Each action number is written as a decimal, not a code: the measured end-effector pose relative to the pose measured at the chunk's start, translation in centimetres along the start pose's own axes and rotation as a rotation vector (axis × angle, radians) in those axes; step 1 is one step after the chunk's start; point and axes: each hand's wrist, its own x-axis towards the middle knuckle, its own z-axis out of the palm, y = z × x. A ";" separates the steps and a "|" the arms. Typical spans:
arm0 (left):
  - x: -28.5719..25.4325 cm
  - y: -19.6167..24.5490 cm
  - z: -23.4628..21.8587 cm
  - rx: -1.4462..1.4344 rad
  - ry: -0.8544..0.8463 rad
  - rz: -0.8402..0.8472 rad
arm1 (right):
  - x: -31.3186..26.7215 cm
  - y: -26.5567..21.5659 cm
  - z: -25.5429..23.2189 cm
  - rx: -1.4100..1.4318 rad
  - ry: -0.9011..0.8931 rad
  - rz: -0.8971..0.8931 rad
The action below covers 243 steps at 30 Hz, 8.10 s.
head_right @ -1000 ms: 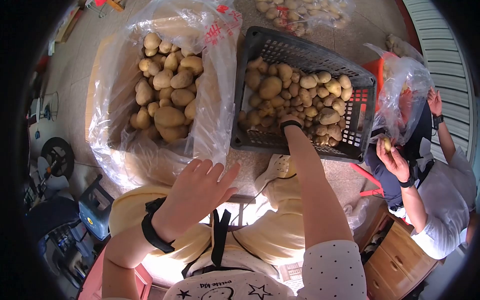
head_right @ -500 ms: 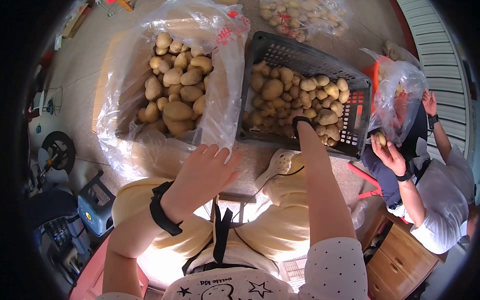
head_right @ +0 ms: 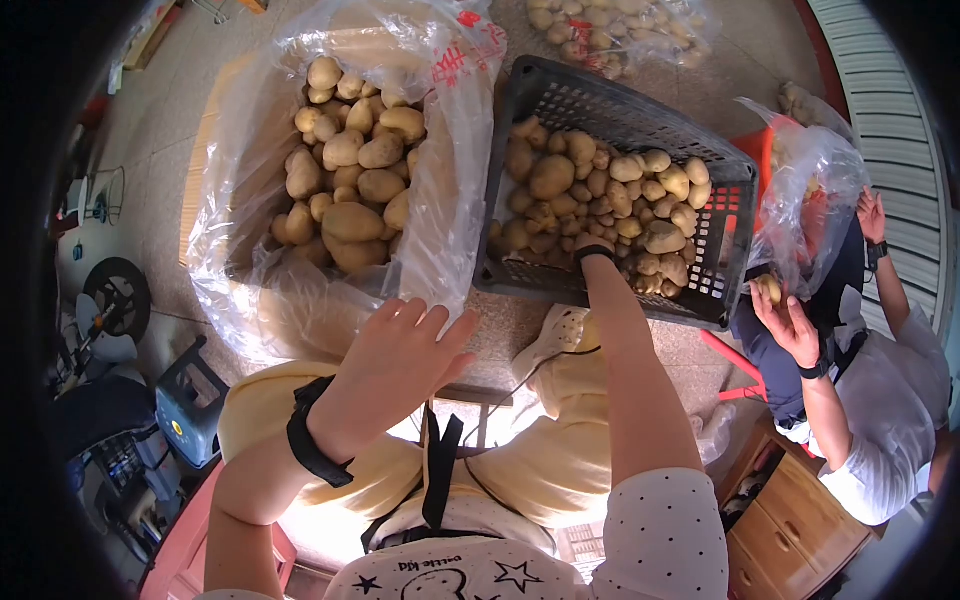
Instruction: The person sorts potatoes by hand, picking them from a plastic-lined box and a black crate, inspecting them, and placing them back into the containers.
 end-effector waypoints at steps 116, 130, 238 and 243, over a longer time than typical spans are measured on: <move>1.8 -2.6 -0.7 -0.567 0.552 0.028 | -35.6 -9.8 -11.8 2.084 -0.317 -0.849; 1.5 -4.0 -1.4 -0.428 0.309 -0.241 | -34.1 -9.8 -11.2 1.976 -0.416 -0.751; -3.9 12.6 -13.6 2.058 1.007 -1.454 | -33.4 -8.4 -12.3 1.833 0.166 -0.808; -4.3 11.9 -15.1 2.246 0.958 -1.684 | -33.4 -8.3 -12.0 1.877 0.161 -0.843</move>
